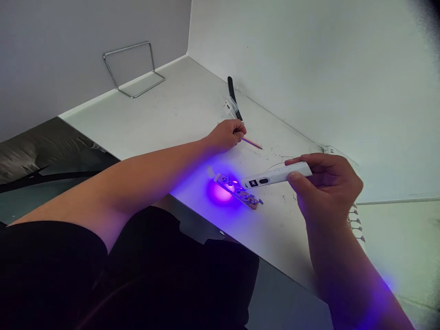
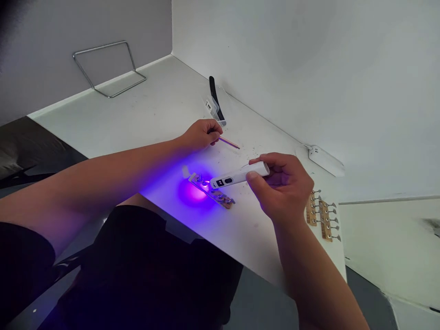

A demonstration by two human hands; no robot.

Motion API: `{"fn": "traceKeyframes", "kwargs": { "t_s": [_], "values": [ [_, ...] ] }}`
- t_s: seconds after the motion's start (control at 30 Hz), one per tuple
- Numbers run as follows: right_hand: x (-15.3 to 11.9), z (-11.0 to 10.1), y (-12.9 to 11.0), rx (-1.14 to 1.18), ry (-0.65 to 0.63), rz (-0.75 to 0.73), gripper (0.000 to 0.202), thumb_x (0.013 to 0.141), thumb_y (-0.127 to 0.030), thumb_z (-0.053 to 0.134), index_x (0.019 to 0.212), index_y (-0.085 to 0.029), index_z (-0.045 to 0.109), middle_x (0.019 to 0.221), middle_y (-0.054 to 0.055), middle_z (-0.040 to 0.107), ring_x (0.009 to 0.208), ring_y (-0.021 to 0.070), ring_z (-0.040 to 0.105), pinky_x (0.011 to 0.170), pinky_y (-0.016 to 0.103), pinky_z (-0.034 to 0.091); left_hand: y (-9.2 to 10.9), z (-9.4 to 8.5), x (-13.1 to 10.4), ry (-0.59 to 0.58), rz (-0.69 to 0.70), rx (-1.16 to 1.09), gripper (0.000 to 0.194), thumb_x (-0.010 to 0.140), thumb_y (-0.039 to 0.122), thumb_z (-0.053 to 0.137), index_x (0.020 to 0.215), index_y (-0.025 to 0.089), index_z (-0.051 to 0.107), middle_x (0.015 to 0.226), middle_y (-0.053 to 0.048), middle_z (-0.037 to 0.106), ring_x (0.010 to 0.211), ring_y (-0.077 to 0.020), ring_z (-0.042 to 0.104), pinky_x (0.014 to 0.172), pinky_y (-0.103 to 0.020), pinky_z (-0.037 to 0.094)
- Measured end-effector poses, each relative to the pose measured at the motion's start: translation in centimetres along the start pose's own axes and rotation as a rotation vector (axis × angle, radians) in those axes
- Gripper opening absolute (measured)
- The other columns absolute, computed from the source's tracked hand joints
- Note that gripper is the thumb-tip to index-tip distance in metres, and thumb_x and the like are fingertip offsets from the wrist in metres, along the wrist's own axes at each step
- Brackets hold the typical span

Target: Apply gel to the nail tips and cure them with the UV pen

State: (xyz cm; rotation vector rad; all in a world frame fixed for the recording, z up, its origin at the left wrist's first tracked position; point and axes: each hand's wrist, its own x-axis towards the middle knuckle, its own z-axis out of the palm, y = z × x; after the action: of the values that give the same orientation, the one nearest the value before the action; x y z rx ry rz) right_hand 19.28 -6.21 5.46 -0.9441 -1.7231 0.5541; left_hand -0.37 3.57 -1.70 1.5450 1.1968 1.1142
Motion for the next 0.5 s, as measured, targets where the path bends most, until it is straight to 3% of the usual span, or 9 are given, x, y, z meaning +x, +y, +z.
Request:
{"fn": "traceKeyframes", "kwargs": {
  "t_s": [0.5],
  "values": [
    [-0.36, 0.73, 0.13, -0.022, -0.055, 0.022, 0.034, 0.064, -0.01, 0.07, 0.094, -0.022, 0.06, 0.085, 0.002, 0.068, 0.069, 0.0154, 0.064, 0.051, 0.027, 0.053, -0.1, -0.01, -0.08, 0.013, 0.02, -0.009, 0.009, 0.075, 0.012, 0.049, 0.079, 0.016, 0.057, 0.061, -0.001, 0.052, 0.048, -0.0078, 0.042, 0.051, -0.025, 0.035]
  ]
}}
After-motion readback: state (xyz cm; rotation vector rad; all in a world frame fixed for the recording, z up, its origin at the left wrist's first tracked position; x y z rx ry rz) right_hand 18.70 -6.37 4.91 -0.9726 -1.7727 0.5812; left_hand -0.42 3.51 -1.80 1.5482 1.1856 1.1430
